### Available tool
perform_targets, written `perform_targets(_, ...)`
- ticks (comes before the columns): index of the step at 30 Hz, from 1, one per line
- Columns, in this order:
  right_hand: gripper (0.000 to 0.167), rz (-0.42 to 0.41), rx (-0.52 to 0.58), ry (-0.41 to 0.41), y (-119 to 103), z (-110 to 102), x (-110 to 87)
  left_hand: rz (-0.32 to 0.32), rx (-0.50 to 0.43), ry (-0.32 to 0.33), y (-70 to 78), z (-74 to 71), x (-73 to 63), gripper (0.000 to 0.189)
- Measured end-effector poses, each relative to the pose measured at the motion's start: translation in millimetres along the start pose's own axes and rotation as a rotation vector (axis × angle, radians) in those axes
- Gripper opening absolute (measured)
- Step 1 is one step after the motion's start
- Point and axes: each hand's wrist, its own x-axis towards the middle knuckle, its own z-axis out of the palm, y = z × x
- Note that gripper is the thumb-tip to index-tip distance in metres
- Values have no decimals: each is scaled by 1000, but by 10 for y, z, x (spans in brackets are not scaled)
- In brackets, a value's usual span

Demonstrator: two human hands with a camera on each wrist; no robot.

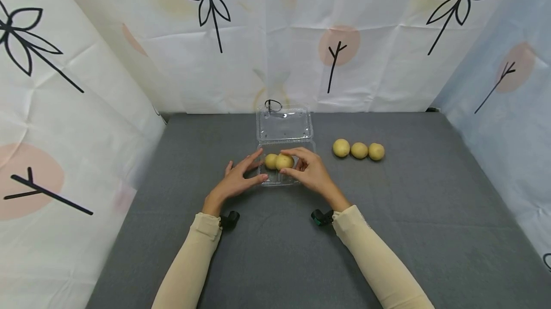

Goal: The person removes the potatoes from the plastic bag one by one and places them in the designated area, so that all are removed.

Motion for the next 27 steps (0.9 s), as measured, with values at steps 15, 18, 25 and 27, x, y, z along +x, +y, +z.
perform_targets(15,48,-1,-7,45,-32,-96,-75,-8,-4,0,-15,1,0,83)
perform_targets(18,48,2,8,64,-33,-121,-94,-6,-5,0,-15,0,1,82)
perform_targets(25,47,-17,26,101,-41,-182,-152,-6,-15,2,-9,-4,-2,83)
perform_targets(27,47,-29,32,117,-34,-198,-168,-2,-20,3,-7,-4,-4,84)
